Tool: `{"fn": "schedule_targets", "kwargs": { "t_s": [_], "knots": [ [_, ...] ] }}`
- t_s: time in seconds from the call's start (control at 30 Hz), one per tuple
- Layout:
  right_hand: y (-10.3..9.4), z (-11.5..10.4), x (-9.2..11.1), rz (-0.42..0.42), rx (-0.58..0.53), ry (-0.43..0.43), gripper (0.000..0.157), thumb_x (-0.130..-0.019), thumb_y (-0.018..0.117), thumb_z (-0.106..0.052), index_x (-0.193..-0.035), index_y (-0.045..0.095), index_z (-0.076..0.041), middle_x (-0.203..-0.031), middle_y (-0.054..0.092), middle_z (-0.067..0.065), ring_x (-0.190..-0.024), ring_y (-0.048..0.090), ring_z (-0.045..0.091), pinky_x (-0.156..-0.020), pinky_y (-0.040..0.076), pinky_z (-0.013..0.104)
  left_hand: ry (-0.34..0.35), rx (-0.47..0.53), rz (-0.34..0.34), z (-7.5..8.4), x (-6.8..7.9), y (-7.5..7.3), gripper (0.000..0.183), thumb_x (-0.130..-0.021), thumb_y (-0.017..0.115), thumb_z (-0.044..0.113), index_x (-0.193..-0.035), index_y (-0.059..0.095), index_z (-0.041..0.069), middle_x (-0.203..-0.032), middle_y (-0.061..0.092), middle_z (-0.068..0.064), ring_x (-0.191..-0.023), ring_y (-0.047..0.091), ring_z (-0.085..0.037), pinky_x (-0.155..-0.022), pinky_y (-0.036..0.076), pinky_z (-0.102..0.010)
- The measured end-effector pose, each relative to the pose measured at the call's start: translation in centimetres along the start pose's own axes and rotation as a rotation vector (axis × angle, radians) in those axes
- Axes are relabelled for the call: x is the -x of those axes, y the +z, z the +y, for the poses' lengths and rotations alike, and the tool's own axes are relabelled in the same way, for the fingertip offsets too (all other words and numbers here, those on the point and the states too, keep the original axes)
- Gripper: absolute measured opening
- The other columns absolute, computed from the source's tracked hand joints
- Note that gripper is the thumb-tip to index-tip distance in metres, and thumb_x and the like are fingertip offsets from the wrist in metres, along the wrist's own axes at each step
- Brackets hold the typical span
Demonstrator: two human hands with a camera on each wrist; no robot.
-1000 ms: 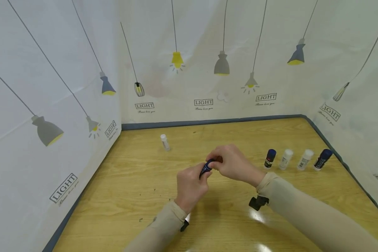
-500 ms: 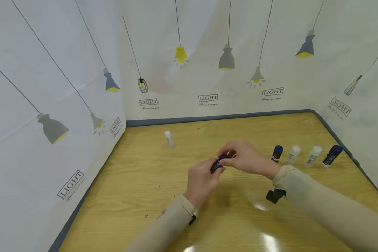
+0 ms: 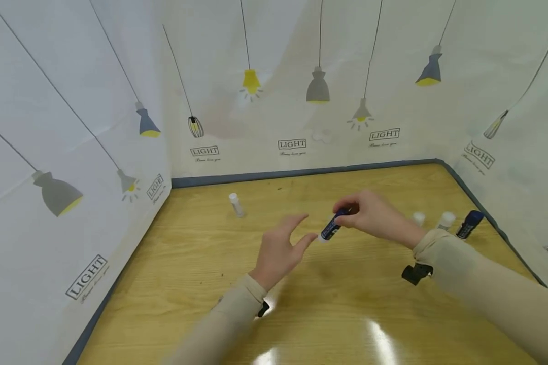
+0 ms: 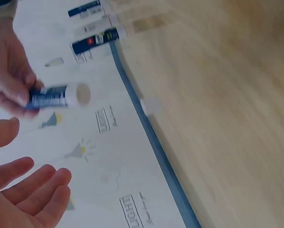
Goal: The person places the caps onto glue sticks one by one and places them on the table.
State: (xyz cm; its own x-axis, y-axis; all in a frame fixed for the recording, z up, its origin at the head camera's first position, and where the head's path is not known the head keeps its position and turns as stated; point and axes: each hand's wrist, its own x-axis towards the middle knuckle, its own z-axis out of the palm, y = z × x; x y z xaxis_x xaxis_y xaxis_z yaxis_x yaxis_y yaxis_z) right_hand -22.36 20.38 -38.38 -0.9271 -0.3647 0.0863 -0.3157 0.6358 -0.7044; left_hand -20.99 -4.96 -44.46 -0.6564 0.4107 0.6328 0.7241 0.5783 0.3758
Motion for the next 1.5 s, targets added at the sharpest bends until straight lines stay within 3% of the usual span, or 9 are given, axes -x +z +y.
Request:
{"fn": "schedule_targets", "kwargs": {
  "t_s": [0.33,0.83,1.13,1.5],
  "knots": [
    [-2.2,1.7,0.5,0.049,0.137,0.025,0.013,-0.091,0.077,-0.017,-0.104,0.075,-0.016,-0.090,0.071,-0.002,-0.074,0.065,0.012,-0.064,0.054,0.034,-0.027,-0.029,0.113,-2.7,-1.4,-2.6,0.033,-0.096,0.072,0.023,-0.126,0.067,0.008,-0.120,0.069,-0.007,-0.112,0.065,-0.021,-0.090,0.055,-0.037],
    [-2.5,3.7,1.3,0.078,0.285,0.013,0.016,-0.087,0.080,-0.013,-0.102,0.075,-0.009,-0.094,0.072,0.002,-0.075,0.066,0.011,-0.064,0.056,0.033,-0.123,0.025,0.199,-6.1,-2.3,-3.0,0.025,-0.093,0.074,0.010,-0.117,0.071,0.006,-0.112,0.070,-0.008,-0.101,0.067,-0.027,-0.085,0.055,-0.041],
    [-2.3,4.8,1.6,0.075,0.368,-0.019,0.020,-0.087,0.080,-0.012,-0.105,0.075,-0.007,-0.098,0.073,0.006,-0.079,0.067,0.014,-0.067,0.057,0.037,-0.141,-0.058,0.233,-8.2,-2.7,-3.2,0.022,-0.090,0.076,0.007,-0.112,0.072,0.004,-0.107,0.070,-0.011,-0.096,0.067,-0.028,-0.080,0.056,-0.043],
    [-1.4,5.5,1.7,0.034,0.440,0.000,0.020,-0.087,0.080,-0.010,-0.105,0.075,-0.004,-0.098,0.072,0.009,-0.080,0.067,0.018,-0.068,0.057,0.038,-0.194,-0.088,0.247,-10.4,-2.8,-3.9,0.022,-0.090,0.075,0.004,-0.112,0.072,0.004,-0.108,0.070,-0.012,-0.099,0.068,-0.029,-0.083,0.056,-0.044]
  ]
}}
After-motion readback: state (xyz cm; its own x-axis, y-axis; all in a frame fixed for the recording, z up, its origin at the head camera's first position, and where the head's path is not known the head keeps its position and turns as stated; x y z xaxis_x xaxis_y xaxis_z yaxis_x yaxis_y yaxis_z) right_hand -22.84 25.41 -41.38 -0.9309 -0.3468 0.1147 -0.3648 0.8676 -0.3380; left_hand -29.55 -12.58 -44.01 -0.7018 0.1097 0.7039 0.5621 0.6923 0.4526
